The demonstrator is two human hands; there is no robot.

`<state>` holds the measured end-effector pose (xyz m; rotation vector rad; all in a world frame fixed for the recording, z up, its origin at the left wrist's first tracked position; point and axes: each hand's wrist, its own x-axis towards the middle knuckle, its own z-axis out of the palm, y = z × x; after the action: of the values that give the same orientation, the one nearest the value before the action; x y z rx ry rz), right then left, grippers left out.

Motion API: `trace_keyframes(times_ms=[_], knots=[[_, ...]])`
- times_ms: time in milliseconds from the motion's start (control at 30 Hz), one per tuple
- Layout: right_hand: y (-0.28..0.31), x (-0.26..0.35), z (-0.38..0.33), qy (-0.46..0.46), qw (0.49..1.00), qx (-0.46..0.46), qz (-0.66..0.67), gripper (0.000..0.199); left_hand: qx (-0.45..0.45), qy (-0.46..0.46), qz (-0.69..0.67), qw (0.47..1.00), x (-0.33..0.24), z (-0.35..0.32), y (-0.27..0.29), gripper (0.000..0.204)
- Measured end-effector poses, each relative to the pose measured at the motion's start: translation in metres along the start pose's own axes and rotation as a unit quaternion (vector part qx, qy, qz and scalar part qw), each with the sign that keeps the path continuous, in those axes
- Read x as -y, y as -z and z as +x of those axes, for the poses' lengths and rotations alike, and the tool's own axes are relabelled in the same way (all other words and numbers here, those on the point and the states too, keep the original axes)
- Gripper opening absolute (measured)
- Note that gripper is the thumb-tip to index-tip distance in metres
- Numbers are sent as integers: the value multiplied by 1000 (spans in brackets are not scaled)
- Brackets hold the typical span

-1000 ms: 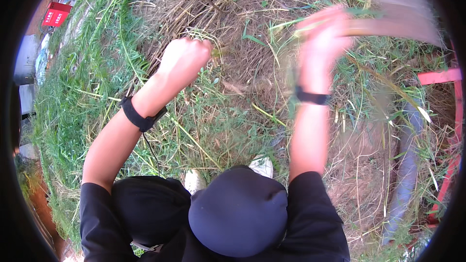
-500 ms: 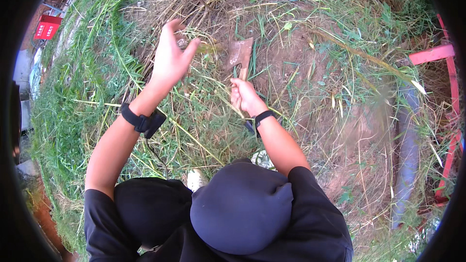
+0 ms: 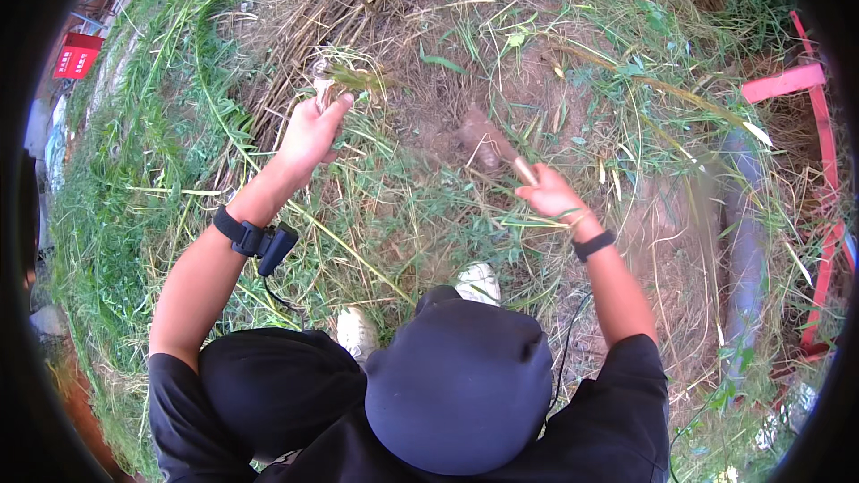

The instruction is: The person chops green plant stalks using a cleaver while sitting on the ground, handling the stalks by hand and cutting them into segments.

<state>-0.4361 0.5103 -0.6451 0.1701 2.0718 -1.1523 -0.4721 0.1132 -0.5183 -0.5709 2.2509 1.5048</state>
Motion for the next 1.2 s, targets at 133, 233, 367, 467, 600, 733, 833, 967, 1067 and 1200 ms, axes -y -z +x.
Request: trace_keyframes(times_ms=[133, 233, 367, 467, 600, 733, 833, 967, 1067, 1200], knots=[[22, -18, -48, 66, 971, -213, -89, 52, 13, -10, -5, 1000, -7, -4, -2, 30], [25, -10, -68, 78, 950, -286, 96, 28, 14, -10, 6, 1000, -6, -1, -2, 31], [42, 10, -54, 200, 908, -328, 165, 12, 27, -12, -2, 1000, -6, -1, -5, 30], [40, 59, -43, 101, 950, -197, 219, 19, 13, 0, -1, 1000, -1, 0, 2, 29], [-10, 90, 14, 62, 962, -11, 265, 39, 2, -5, 12, 1000, -6, -3, -3, 29], [-75, 128, 101, 62, 956, 42, 284, 52, -12, -38, 39, 998, -4, 0, -3, 33], [-107, 147, 151, 18, 961, 21, 275, 55, -9, -51, 60, 997, -1, 4, -2, 32], [-85, 130, 163, 21, 966, -15, 258, 56, -12, -69, 126, 990, 12, 8, 10, 32], [-30, 84, 158, -10, 963, -106, 247, 60, -18, -127, 147, 981, 8, 7, 10, 32], [50, 39, 118, 18, 961, -224, 161, 63, -9, -127, 127, 984, 12, 10, 11, 34]])
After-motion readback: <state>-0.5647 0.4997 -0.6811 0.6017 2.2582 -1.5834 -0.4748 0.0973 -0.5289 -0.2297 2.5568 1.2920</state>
